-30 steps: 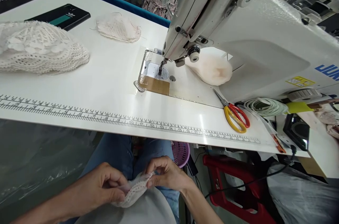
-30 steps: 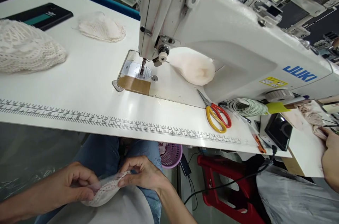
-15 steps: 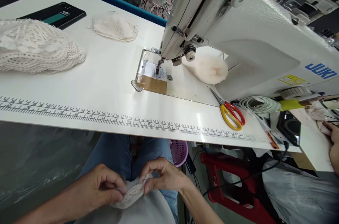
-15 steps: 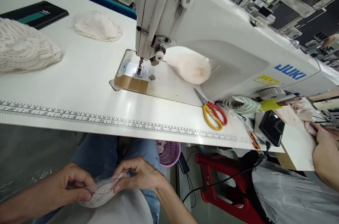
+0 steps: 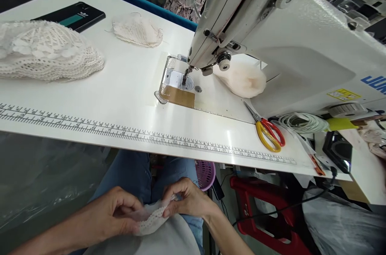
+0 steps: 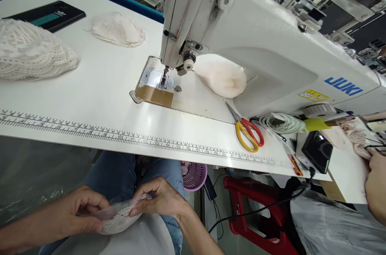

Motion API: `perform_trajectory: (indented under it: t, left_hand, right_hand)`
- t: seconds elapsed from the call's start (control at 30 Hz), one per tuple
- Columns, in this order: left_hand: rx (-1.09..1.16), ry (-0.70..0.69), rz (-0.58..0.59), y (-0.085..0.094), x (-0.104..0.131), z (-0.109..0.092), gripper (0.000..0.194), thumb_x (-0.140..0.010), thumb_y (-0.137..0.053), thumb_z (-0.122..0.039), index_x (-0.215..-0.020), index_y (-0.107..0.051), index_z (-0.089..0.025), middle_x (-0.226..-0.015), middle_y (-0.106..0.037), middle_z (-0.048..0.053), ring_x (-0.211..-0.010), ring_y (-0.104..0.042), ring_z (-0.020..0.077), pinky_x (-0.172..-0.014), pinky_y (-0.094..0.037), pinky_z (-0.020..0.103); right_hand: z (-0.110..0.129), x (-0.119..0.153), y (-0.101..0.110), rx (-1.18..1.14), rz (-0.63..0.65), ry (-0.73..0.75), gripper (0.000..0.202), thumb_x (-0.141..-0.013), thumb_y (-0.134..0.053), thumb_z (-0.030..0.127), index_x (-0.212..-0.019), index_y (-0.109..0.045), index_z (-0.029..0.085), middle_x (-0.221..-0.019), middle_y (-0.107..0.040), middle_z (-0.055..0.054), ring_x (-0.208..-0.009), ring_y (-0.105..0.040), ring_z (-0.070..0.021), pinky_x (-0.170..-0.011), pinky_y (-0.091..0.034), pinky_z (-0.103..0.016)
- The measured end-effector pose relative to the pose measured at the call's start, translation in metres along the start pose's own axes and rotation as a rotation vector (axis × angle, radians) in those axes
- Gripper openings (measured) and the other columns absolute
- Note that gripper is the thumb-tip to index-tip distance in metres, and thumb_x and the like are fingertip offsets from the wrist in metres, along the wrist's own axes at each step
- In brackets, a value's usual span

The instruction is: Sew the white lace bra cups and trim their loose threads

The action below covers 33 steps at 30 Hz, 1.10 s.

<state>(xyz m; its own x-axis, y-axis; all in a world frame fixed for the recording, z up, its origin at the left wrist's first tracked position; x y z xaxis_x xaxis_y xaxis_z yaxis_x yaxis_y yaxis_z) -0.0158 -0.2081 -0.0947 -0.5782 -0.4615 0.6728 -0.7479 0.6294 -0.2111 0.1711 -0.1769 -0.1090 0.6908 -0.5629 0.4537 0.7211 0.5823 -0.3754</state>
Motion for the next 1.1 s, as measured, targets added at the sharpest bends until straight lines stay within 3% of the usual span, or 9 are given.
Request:
perform_trajectory:
  t: [0.37,0.57,0.9,1.0,1.1]
  left_hand:
    - [-0.096,0.059,-0.063,0.003,0.009,-0.007,0.018,-0.068,-0.064,-0.032,-0.077,-0.078,-0.025,-0.077,-0.072,-0.001,-0.081,-0.062,0.0221,-0.066,-0.042,0.021]
    - [-0.048,0.011,-0.009,0.001,0.007,-0.003,0.016,-0.069,-0.065,-0.028,-0.078,-0.078,-0.025,-0.077,-0.073,-0.002,-0.078,-0.064,0.0195,-0.065,-0.043,0.019]
    - [-0.029,0.031,-0.052,0.004,0.003,-0.002,0.019,-0.066,-0.064,-0.029,-0.079,-0.078,-0.025,-0.082,-0.073,-0.001,-0.085,-0.065,0.0221,-0.071,-0.047,0.022]
    - [-0.118,-0.026,-0.026,0.004,0.005,-0.009,0.018,-0.072,-0.061,-0.026,-0.079,-0.078,-0.027,-0.082,-0.073,-0.002,-0.085,-0.064,0.0209,-0.074,-0.046,0.021]
    - [-0.26,-0.059,-0.073,0.009,0.016,-0.019,0.02,-0.076,-0.059,-0.025,-0.078,-0.078,-0.03,-0.082,-0.073,-0.003,-0.092,-0.061,0.0219,-0.08,-0.044,0.022]
  right_hand:
    - [0.001,0.003,0.0,-0.031,0.016,0.053,0.025,-0.057,-0.086,0.032,-0.071,-0.075,0.014,-0.068,-0.068,-0.003,-0.064,-0.062,-0.0116,-0.066,-0.052,-0.023]
    - [0.0,0.003,0.0,-0.025,0.013,0.024,0.03,-0.056,-0.086,0.038,-0.07,-0.074,0.014,-0.067,-0.067,-0.003,-0.063,-0.061,-0.0119,-0.065,-0.052,-0.024]
    - [0.001,0.002,0.002,0.048,0.014,0.054,0.038,-0.057,-0.083,0.048,-0.069,-0.072,0.014,-0.067,-0.066,-0.003,-0.063,-0.06,-0.0121,-0.065,-0.049,-0.025]
    - [0.014,0.004,-0.002,0.137,0.017,0.135,0.034,-0.065,-0.08,0.046,-0.072,-0.072,0.014,-0.073,-0.068,-0.005,-0.07,-0.062,-0.0146,-0.068,-0.049,-0.026]
    - [0.037,0.01,-0.01,0.404,0.021,0.326,0.027,-0.082,-0.069,0.04,-0.08,-0.071,0.014,-0.08,-0.069,-0.008,-0.077,-0.062,-0.0163,-0.071,-0.048,-0.027]
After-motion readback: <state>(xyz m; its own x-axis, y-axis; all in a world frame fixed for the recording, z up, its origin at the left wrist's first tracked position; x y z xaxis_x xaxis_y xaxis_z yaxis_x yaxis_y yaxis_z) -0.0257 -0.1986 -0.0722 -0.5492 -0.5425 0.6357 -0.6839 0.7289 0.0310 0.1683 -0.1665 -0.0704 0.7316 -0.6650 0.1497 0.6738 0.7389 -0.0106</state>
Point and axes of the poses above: each hand's wrist, its own x-axis away from the middle knuckle, its own y-axis out of the back of the hand, z = x × y, the point moved 4 cm from there along -x, towards the middle knuckle
